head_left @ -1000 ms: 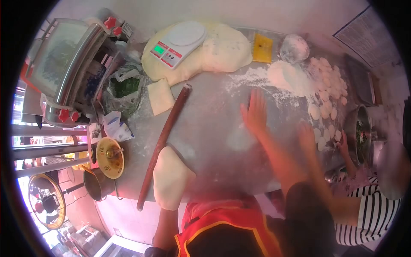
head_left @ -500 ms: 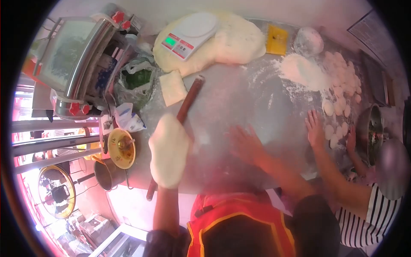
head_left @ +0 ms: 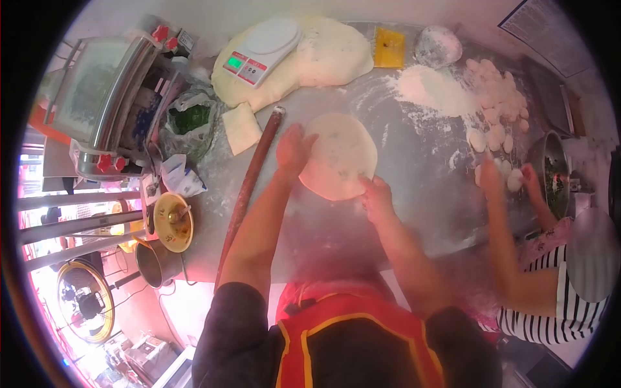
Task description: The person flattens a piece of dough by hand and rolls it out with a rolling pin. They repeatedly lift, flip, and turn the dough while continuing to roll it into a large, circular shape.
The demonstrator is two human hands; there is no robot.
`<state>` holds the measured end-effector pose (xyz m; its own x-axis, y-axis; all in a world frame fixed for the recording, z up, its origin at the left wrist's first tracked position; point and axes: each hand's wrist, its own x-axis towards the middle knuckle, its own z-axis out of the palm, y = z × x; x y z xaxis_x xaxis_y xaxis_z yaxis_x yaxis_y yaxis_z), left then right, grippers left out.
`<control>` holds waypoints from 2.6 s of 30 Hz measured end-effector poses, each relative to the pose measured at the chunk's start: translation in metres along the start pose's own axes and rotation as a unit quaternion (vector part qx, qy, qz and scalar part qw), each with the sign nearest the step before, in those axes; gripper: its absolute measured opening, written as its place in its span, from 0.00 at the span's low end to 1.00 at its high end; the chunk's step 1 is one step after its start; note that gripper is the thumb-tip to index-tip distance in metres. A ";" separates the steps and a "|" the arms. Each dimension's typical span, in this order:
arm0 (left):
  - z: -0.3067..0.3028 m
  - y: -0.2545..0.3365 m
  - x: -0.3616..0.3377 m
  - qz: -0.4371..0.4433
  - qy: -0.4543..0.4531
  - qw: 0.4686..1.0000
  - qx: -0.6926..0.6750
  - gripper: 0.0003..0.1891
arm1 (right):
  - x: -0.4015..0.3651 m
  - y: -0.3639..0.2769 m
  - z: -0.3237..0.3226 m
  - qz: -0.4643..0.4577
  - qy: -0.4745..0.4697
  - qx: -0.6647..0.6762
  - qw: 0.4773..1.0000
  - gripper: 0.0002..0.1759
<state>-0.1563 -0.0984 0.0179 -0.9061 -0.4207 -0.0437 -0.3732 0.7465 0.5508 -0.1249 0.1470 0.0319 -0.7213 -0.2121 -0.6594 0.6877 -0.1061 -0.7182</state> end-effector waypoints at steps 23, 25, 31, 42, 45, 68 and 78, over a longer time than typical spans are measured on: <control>-0.001 -0.024 -0.079 0.111 0.051 0.992 0.034 0.27 | -0.016 0.064 0.033 -0.468 0.093 -0.640 0.602 0.39; 0.015 -0.034 -0.125 0.152 0.016 0.984 0.087 0.33 | -0.038 0.076 0.038 -0.412 0.109 -0.664 0.614 0.39; -0.006 -0.025 -0.161 0.190 -0.080 0.972 0.110 0.38 | -0.015 0.017 0.049 -0.462 0.030 -0.669 0.582 0.40; -0.096 -0.137 -0.235 -0.017 0.070 0.995 0.069 0.37 | -0.017 0.052 0.036 -0.392 0.126 -0.704 0.579 0.44; -0.103 -0.163 -0.248 -0.058 0.037 0.994 0.089 0.26 | -0.018 0.056 0.036 -0.397 0.128 -0.697 0.583 0.44; -0.089 -0.113 -0.312 -0.081 0.051 0.994 0.061 0.26 | 0.066 -0.007 0.142 -0.537 -0.059 -0.646 0.540 0.36; -0.107 -0.126 -0.341 -0.099 0.012 0.993 0.063 0.29 | 0.014 0.014 0.085 -0.526 -0.126 -0.650 0.534 0.35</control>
<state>0.2212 -0.1039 0.0531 -0.8083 -0.5764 -0.1199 -0.5666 0.7064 0.4242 -0.1187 0.0598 0.0318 -0.5056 -0.8407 0.1938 -0.8433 0.4342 -0.3166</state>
